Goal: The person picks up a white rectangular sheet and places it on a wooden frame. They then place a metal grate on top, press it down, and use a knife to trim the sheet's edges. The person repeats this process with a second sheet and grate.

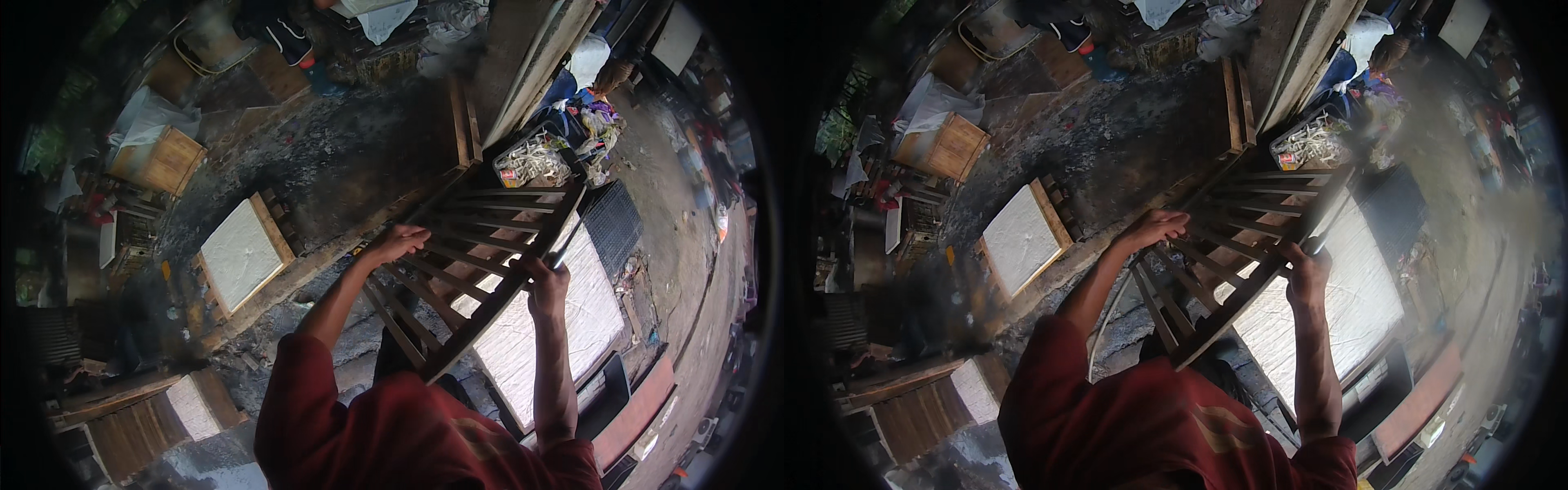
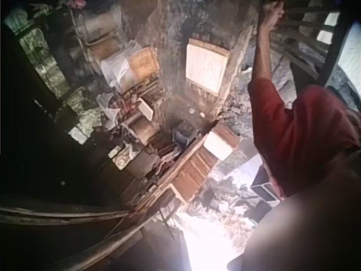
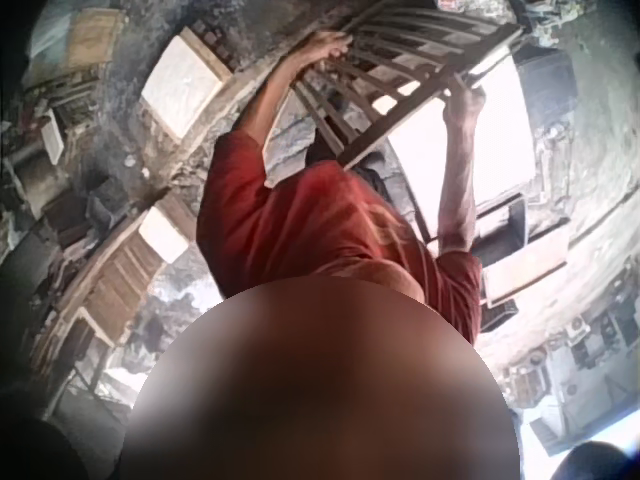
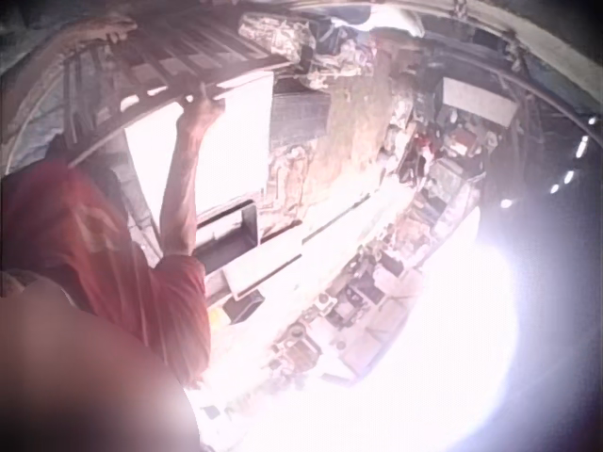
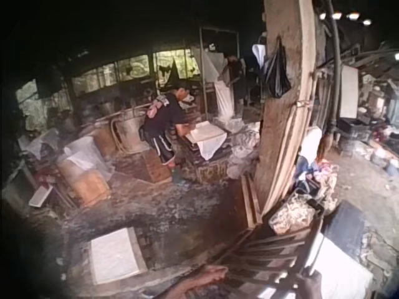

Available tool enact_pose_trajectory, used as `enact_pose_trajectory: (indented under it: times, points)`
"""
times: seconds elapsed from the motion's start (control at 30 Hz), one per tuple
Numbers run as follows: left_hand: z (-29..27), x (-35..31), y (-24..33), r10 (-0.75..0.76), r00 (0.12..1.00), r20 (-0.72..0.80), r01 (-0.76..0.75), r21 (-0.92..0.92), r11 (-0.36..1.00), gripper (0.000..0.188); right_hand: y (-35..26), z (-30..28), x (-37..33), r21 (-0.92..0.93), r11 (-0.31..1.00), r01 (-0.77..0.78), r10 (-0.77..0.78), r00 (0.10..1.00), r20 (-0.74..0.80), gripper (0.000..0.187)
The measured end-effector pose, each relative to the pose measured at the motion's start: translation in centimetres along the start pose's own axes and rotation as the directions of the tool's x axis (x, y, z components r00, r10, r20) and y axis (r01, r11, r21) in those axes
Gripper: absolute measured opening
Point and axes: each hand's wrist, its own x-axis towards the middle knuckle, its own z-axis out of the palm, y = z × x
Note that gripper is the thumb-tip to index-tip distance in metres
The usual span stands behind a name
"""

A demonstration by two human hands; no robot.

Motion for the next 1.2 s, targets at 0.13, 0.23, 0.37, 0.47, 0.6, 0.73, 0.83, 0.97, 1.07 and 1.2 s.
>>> enact_pose_trajectory:
  times: [0.13, 0.23, 0.37, 0.47, 0.6, 0.73, 0.83, 0.97, 1.07, 1.2]
  points:
    - [-6.3, 1.0, -1.5, -0.085, 0.839, -0.538, 0.449, 0.594, 0.668, 0.097, -3.8, -14.3, -6.3, 0.288, 0.955, 0.074, -0.084, 0.996, 0.021, 0.025]
    - [-5.6, 0.4, -0.1, -0.151, 0.915, -0.373, 0.279, 0.319, 0.906, 0.093, -2.7, -25.2, -10.9, 0.429, 0.888, 0.166, -0.185, 0.983, 0.002, 0.043]
    - [3.8, 0.9, 4.8, 0.130, 0.967, -0.221, -0.117, 0.071, 0.991, 0.039, 1.6, -36.8, -16.2, 0.320, 0.939, 0.129, -0.080, 0.984, -0.160, 0.037]
    - [11.5, 2.4, 5.6, 0.187, 0.942, -0.278, -0.123, 0.230, 0.965, 0.039, 5.1, -41.8, -17.6, 0.137, 0.987, 0.079, -0.007, 0.884, -0.467, 0.017]
    - [16.9, 7.5, 2.9, 0.302, 0.925, -0.230, -0.229, 0.294, 0.928, 0.034, 8.8, -43.8, -16.8, -0.018, 0.998, -0.054, 0.027, 0.722, -0.691, 0.012]
    - [16.3, 12.5, 0.7, 0.279, 0.923, -0.264, -0.203, 0.282, 0.938, 0.039, 10.5, -44.7, -13.7, 0.047, 0.998, -0.048, 0.067, 0.708, -0.703, 0.013]
    - [15.5, 14.3, 0.4, 0.293, 0.917, -0.272, -0.229, 0.246, 0.942, 0.041, 11.7, -45.6, -10.7, -0.025, 0.994, -0.110, 0.059, 0.699, -0.713, 0.015]
    - [15.5, 15.0, 0.5, 0.296, 0.918, -0.264, -0.214, 0.301, 0.929, 0.043, 13.2, -46.8, -8.4, -0.089, 0.989, -0.117, 0.019, 0.702, -0.712, 0.015]
    - [14.8, 15.0, 0.7, 0.283, 0.935, -0.214, -0.172, 0.426, 0.888, 0.046, 13.8, -47.1, -8.6, -0.086, 0.976, -0.199, 0.065, 0.648, -0.759, 0.015]
    - [13.6, 10.0, 0.0, 0.223, 0.938, -0.266, -0.132, 0.320, 0.938, 0.053, 13.9, -47.2, -11.1, -0.136, 0.979, -0.150, 0.010, 0.707, -0.707, 0.017]
